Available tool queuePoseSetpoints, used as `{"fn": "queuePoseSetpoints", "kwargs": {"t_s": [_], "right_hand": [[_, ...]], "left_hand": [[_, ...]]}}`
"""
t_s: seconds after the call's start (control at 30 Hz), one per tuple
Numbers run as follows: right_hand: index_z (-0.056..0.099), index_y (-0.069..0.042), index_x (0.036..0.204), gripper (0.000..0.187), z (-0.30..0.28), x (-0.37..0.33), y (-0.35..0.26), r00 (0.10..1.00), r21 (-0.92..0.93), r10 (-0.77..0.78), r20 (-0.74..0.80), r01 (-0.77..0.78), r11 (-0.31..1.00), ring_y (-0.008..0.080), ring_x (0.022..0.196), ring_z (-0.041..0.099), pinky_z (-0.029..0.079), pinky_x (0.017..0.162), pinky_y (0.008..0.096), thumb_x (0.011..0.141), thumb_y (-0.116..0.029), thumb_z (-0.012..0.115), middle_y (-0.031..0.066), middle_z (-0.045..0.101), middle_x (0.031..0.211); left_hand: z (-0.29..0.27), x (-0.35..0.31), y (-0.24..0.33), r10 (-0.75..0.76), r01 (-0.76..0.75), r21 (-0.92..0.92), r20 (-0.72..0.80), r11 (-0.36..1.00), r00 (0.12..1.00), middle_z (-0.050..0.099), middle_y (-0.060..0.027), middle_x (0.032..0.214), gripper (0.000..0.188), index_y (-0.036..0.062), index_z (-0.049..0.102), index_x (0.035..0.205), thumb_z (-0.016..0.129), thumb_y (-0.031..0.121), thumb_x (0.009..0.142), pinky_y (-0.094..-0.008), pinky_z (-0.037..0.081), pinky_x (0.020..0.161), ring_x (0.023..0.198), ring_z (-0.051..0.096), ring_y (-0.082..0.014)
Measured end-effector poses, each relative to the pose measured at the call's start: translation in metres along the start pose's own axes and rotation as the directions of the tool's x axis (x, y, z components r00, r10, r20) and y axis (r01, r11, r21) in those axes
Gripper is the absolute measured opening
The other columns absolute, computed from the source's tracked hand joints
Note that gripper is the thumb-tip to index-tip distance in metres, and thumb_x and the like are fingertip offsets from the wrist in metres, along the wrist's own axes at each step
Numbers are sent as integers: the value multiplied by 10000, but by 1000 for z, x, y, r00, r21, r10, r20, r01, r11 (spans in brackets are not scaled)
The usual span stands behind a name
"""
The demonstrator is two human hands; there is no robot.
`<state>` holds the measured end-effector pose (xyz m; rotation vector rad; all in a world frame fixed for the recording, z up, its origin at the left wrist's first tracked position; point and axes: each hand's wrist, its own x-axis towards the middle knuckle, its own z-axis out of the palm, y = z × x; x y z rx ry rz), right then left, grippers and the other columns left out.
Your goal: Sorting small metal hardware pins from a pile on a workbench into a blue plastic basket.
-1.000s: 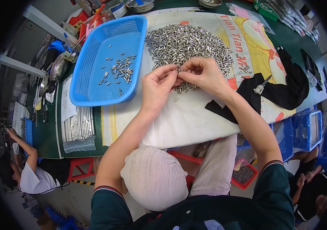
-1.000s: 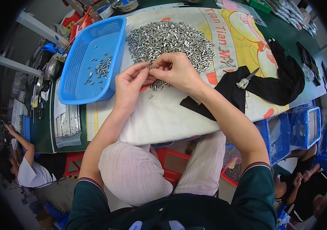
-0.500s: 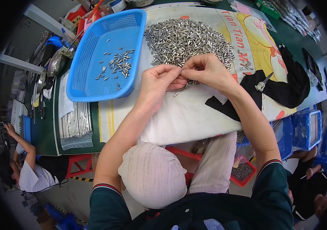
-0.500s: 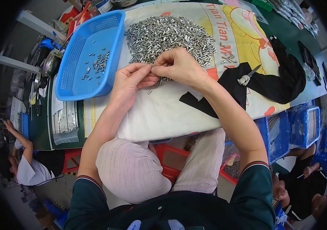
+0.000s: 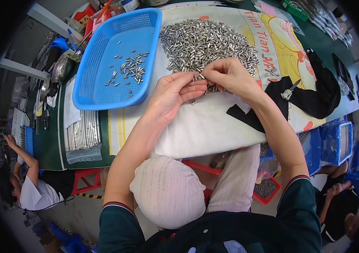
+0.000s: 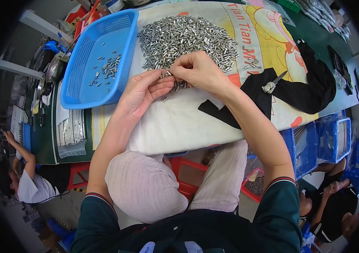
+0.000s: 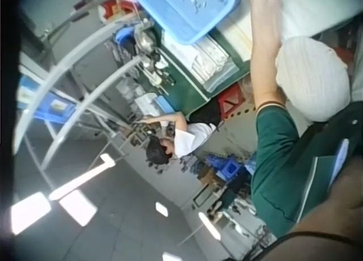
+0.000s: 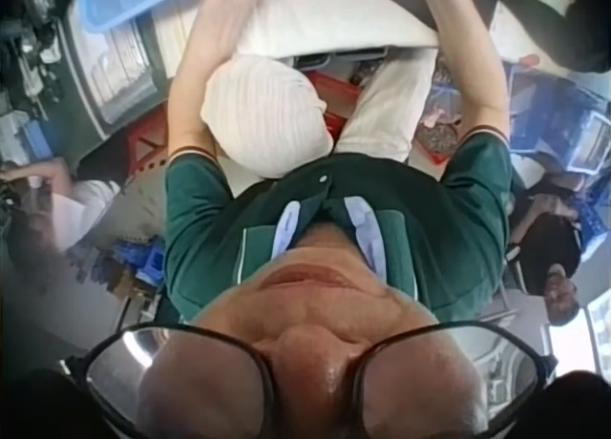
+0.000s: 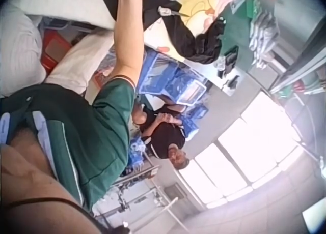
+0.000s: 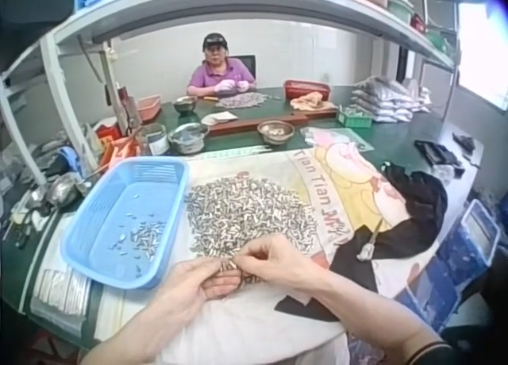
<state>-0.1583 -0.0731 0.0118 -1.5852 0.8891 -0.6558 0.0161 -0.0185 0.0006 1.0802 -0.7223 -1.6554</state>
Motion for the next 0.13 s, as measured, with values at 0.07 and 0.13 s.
{"fn": "queuePoseSetpoints", "kwargs": {"t_s": [0.07,0.13], "right_hand": [[660,29,798,193,0,0,-1,1000,-1,4,0,-4,1000,44,532,459,379,469,209,803,-137,561,0,554,616],[660,28,799,193,1,-1,-2,1000,-3,10,-2,-10,1000,45,533,460,380,470,211,802,-140,564,1,555,617]], "left_hand": [[0,0,0,-7,8,-14,4,1000,1000,635,-207,967,253,-63,552,1051,506,144,913,-306,548,766,846,655,-226],[-1,0,0,-13,13,-20,12,1000,1000,634,-210,972,257,-63,548,1057,508,145,911,-307,547,767,849,655,-229]]}}
